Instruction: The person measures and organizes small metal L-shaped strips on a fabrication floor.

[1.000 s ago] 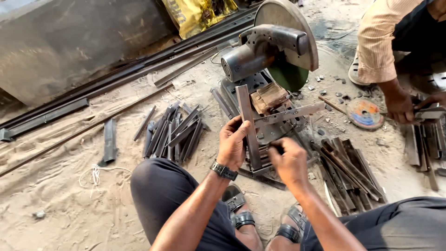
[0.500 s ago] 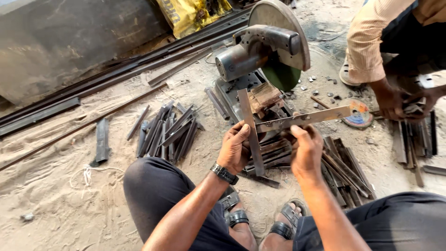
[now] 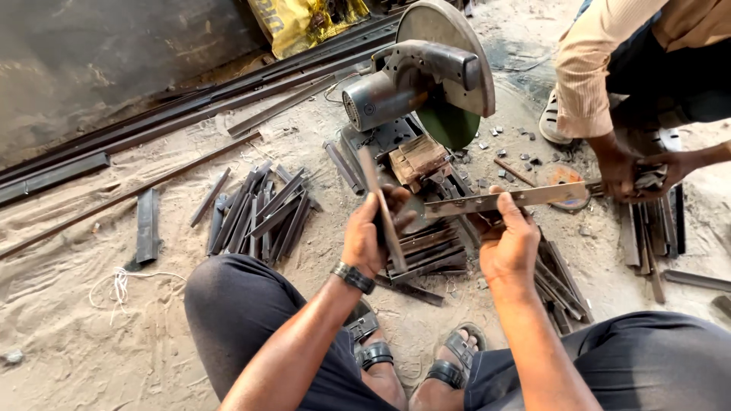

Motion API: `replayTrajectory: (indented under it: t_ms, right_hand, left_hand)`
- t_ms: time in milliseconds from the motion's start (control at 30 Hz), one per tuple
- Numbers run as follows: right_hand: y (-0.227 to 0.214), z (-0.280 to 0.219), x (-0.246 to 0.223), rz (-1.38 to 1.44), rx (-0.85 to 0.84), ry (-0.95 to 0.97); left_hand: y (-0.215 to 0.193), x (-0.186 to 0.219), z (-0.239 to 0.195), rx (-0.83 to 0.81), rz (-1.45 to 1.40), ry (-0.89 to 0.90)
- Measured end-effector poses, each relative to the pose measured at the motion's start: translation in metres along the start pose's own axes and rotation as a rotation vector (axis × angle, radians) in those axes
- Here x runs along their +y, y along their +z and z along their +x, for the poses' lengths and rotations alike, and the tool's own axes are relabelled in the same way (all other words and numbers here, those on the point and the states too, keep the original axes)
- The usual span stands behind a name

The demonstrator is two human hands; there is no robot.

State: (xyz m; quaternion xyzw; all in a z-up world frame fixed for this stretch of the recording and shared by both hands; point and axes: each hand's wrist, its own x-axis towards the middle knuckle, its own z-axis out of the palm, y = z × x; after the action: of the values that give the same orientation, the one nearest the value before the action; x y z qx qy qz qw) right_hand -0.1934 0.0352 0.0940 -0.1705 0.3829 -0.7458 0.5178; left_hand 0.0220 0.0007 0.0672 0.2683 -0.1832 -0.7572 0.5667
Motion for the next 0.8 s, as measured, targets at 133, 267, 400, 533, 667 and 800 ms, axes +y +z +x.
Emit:
replayTrajectory:
  t_ms: [133, 267, 400, 533, 667, 800]
  right_hand:
    - [-0.024, 0.019, 0.002, -0.002, -0.062, 0.022]
    - [-0.030, 0.024, 0.002, -0.004, -0.188, 0.168]
    - [-0.059, 0.042, 0.023, -0.354, -0.393, 0.330]
    - [-0.065, 0.041, 0.043, -0.953, -0.470, 0.368]
    - [-0.053, 0.026, 0.046, -1.364, -0.673, 0.334]
    - [-0.055, 0.026, 0.048, -1.496, -0.731, 0.307]
  left_hand:
    - [-0.020, 0.003, 0.015, 0.087, -0.059, -0.009]
    - [-0.019, 0.011, 0.012, 0.086, 0.064, -0.032]
    - [-0.013, 0.009, 0.011, 0.026, 0.283, -0.084]
    - [-0.039, -0.012, 0.024, 0.037, 0.532, -0.069]
    - [-0.053, -0.018, 0.028, -0.026, 0.823, 0.018]
    - [-0.057, -0.008, 0.029, -0.127, 0.887, -0.142]
